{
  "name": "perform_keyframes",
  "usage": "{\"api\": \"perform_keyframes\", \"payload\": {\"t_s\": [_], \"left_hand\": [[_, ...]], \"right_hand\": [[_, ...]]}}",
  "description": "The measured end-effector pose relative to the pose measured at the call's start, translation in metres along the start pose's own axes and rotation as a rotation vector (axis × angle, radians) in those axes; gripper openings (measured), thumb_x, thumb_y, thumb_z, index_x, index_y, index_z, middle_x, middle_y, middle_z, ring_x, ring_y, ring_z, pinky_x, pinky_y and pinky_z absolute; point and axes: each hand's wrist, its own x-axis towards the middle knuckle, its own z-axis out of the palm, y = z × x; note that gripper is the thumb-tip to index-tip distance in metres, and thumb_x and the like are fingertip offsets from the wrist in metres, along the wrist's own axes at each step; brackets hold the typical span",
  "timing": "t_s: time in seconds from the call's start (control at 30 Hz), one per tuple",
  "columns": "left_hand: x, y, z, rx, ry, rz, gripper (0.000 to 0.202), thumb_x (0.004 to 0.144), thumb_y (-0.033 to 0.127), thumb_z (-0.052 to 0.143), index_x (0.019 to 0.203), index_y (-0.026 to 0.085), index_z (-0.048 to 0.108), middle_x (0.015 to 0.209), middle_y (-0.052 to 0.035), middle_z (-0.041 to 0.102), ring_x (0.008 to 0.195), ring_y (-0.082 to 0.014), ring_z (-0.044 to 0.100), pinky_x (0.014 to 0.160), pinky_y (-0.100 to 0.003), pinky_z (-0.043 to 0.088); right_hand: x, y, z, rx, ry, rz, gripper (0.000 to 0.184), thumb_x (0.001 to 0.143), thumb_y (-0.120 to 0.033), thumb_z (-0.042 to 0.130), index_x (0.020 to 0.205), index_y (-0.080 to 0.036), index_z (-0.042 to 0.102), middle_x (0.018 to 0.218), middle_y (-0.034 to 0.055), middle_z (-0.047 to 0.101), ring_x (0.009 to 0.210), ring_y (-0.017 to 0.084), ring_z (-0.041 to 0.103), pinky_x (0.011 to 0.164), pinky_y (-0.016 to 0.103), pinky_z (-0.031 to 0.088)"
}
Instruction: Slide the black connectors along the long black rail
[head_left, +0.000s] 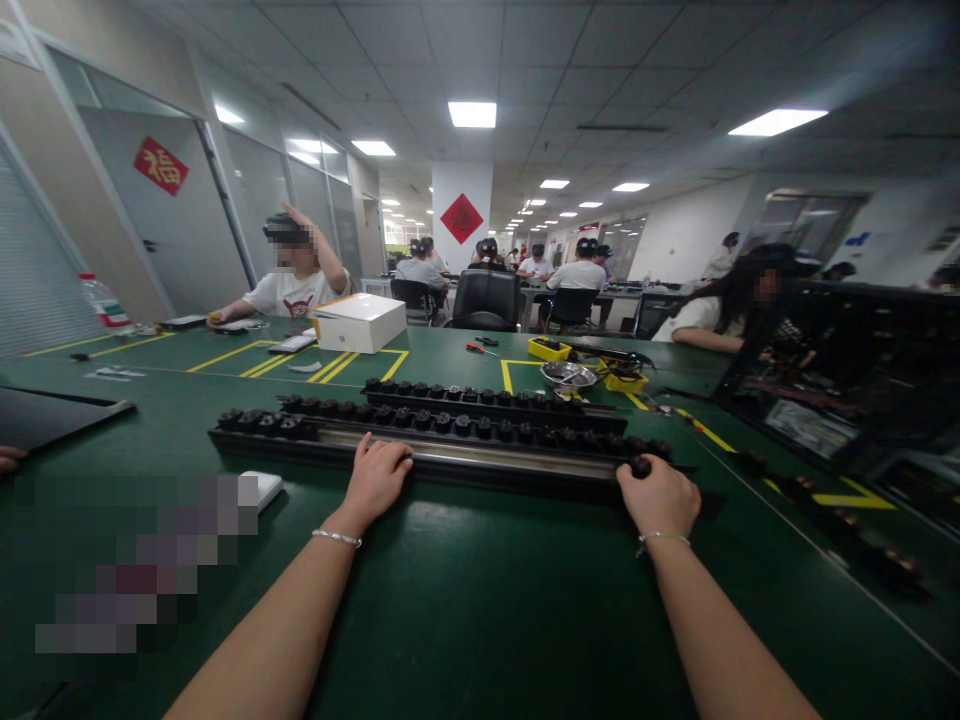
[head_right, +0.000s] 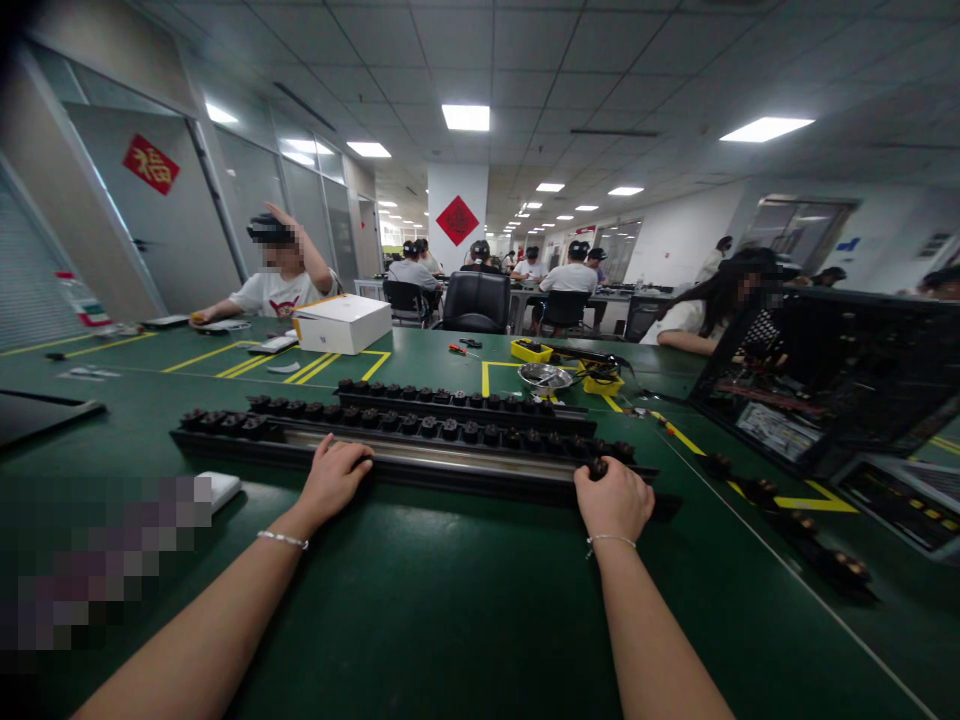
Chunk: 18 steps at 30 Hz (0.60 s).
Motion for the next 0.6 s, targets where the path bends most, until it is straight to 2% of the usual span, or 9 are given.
{"api": "perform_keyframes", "payload": {"t_s": [0.43,0.6], "left_hand": [[0.0015,0.0018,-0.0017,-0.011,-0.029,-0.022,0.016,0.083,0.028,0.046,0.085,0.025,0.061,0.091,-0.0013,0.070,0.095,-0.0208,0.060,0.111,-0.050,0.016],[0.0009,0.0010,-0.0009,-0.001,-0.022,-0.015,0.016,0.084,0.028,0.045,0.087,0.025,0.061,0.092,-0.0014,0.069,0.095,-0.0202,0.060,0.111,-0.050,0.015]], "right_hand": [[0.0075,0.0051,-0.0069,-0.020,-0.108,0.001,0.049,0.078,-0.044,0.044,0.116,-0.016,0.059,0.104,0.0132,0.066,0.098,0.028,0.058,0.085,0.039,0.041],[0.0067,0.0072,-0.0040,0.011,-0.079,0.012,0.049,0.078,-0.044,0.045,0.115,-0.015,0.059,0.104,0.0135,0.066,0.099,0.028,0.058,0.087,0.039,0.040]]}}
